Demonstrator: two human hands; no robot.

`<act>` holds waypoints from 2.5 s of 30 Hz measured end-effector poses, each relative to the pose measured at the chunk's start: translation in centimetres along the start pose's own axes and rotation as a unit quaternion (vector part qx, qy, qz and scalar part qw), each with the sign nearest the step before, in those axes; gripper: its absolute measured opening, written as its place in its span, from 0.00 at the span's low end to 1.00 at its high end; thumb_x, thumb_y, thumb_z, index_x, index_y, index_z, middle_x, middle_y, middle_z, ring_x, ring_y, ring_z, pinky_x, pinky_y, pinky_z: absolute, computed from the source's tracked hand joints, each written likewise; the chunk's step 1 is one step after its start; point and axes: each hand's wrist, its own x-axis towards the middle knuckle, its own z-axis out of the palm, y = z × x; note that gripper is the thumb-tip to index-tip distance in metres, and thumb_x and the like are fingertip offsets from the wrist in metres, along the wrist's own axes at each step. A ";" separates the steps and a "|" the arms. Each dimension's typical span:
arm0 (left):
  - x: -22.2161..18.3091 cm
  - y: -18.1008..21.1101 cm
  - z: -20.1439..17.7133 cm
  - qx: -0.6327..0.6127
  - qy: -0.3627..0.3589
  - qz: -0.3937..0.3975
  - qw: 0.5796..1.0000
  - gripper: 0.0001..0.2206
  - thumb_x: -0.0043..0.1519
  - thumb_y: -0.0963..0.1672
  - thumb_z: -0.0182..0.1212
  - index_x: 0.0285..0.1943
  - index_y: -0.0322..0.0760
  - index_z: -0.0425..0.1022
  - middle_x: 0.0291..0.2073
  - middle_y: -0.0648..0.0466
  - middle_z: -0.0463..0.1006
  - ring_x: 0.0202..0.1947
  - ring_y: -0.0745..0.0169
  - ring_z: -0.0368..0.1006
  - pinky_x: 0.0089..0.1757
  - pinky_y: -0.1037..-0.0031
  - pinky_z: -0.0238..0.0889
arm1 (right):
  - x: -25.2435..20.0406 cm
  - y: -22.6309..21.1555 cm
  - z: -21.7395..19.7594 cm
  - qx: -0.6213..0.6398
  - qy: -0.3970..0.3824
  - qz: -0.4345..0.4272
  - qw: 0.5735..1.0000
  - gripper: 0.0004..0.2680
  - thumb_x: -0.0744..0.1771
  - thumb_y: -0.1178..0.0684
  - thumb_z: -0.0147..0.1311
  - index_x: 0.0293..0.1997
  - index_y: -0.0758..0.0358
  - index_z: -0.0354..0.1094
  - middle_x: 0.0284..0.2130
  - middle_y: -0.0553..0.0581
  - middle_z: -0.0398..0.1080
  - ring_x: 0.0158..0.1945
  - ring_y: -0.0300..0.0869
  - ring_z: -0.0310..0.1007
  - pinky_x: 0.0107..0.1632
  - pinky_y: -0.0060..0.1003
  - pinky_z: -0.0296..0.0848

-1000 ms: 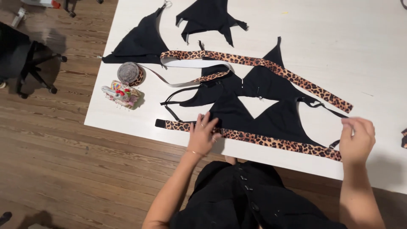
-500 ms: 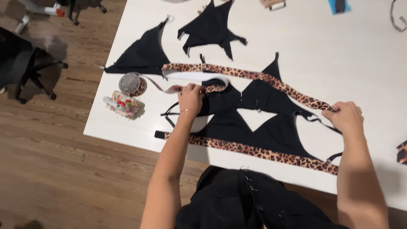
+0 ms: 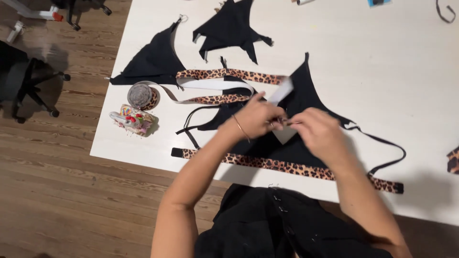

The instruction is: Assembling a bikini top by pinning fabric pieces and attaching leopard print straps using scissors and pins.

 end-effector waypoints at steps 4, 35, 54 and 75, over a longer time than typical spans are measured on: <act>-2.1 -0.1 -5.7 0.047 -0.056 -0.019 0.997 0.14 0.58 0.57 0.66 0.39 0.52 0.75 0.33 0.58 0.84 0.46 0.55 0.81 0.67 0.50 0.48 | -4.8 1.9 -4.4 0.046 0.047 0.151 0.986 0.04 0.66 0.54 0.67 0.39 0.57 0.77 0.32 0.54 0.77 0.37 0.48 0.78 0.42 0.41 0.76; -15.6 -0.3 5.3 0.136 -0.155 -0.383 0.900 0.11 0.62 0.52 0.58 0.50 0.57 0.82 0.42 0.58 0.86 0.49 0.48 0.81 0.53 0.56 0.69 | -34.6 13.1 -7.8 -0.203 0.218 0.420 0.857 0.04 0.67 0.54 0.70 0.38 0.56 0.79 0.30 0.53 0.69 0.41 0.52 0.70 0.50 0.46 0.69; -13.1 2.6 6.1 0.118 -0.201 -0.456 0.859 0.17 0.65 0.54 0.53 0.53 0.50 0.82 0.40 0.51 0.86 0.51 0.43 0.80 0.54 0.55 0.68 | -34.9 13.8 -7.6 -0.223 0.288 0.372 0.854 0.07 0.64 0.56 0.73 0.31 0.57 0.75 0.27 0.53 0.64 0.37 0.52 0.69 0.48 0.43 0.69; -13.9 0.9 7.9 0.139 -0.181 -0.468 0.854 0.20 0.60 0.53 0.46 0.55 0.54 0.82 0.45 0.49 0.85 0.54 0.42 0.78 0.56 0.55 0.66 | -35.6 16.0 -6.0 -0.290 0.264 0.410 0.823 0.10 0.63 0.48 0.75 0.30 0.51 0.73 0.26 0.48 0.64 0.41 0.48 0.68 0.55 0.46 0.59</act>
